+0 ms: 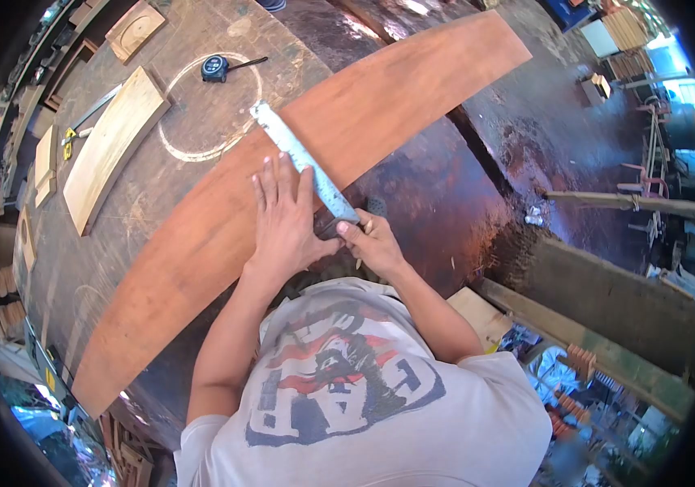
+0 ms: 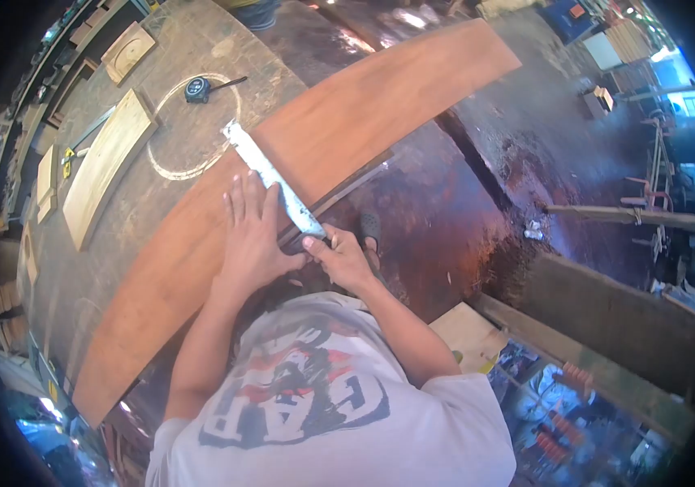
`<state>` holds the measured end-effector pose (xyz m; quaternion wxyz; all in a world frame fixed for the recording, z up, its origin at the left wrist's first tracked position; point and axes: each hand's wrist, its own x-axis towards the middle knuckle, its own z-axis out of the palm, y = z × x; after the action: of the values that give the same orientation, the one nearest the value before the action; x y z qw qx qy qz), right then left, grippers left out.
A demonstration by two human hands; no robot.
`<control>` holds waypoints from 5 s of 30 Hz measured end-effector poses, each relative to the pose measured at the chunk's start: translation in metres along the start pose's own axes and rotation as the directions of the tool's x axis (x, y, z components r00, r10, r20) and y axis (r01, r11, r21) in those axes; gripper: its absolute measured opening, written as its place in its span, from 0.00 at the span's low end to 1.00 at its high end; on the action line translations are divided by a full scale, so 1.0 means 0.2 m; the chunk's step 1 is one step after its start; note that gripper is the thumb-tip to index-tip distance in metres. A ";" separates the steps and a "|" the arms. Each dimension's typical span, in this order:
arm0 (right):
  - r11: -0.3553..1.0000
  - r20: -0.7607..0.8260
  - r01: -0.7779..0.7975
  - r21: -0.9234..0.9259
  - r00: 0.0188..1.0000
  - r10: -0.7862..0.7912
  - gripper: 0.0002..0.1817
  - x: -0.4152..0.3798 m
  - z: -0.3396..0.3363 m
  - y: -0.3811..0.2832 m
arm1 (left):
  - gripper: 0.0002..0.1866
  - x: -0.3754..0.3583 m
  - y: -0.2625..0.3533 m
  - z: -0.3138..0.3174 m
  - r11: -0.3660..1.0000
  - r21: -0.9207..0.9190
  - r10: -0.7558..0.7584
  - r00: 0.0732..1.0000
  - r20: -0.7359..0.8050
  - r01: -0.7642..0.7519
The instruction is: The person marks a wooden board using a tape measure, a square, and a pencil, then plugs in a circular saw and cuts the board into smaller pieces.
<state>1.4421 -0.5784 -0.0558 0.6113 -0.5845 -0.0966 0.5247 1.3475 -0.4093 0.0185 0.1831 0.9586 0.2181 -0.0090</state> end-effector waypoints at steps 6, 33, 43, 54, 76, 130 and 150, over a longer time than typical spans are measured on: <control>0.997 0.086 -0.059 0.043 0.995 0.055 0.14 0.29 -0.48 -0.21 | 0.65 0.48 0.24 0.13 1.000 -0.004 -0.023 1.000 0.016 0.023; 0.129 0.494 0.694 -0.708 0.618 -0.612 0.07 0.49 -0.65 -0.82 | 0.67 0.63 0.35 0.13 0.978 0.004 -0.207 0.962 0.176 0.209; 0.022 0.533 0.667 -0.744 0.613 -0.583 0.06 0.40 -0.74 -1.03 | 0.67 0.64 0.34 0.13 0.981 0.002 -0.192 0.966 0.173 0.195; 0.929 -0.052 0.084 -0.361 0.993 -0.110 0.18 0.31 -0.69 -0.32 | 0.66 0.70 0.38 0.18 0.990 0.044 -0.137 0.981 0.137 0.132; 0.994 0.107 -0.050 -0.094 0.992 0.060 0.15 0.42 -0.71 -0.36 | 0.64 0.75 0.39 0.14 0.991 0.106 -0.092 0.989 0.113 0.080; 0.796 0.301 0.216 -0.566 0.952 -0.044 0.17 0.26 -0.75 -0.75 | 0.63 0.54 0.49 0.25 0.980 -0.187 -0.104 0.972 -0.211 0.064; 0.866 0.401 0.038 -0.498 0.896 0.191 0.18 0.79 -1.93 -1.09 | 0.64 1.56 1.17 0.40 0.979 -0.017 -0.201 0.978 0.049 0.202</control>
<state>1.9072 -0.6447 -0.0717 0.3821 -0.5915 -0.3382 0.6243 1.7325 -0.5035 -0.0046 0.1968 0.9290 0.3097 -0.0477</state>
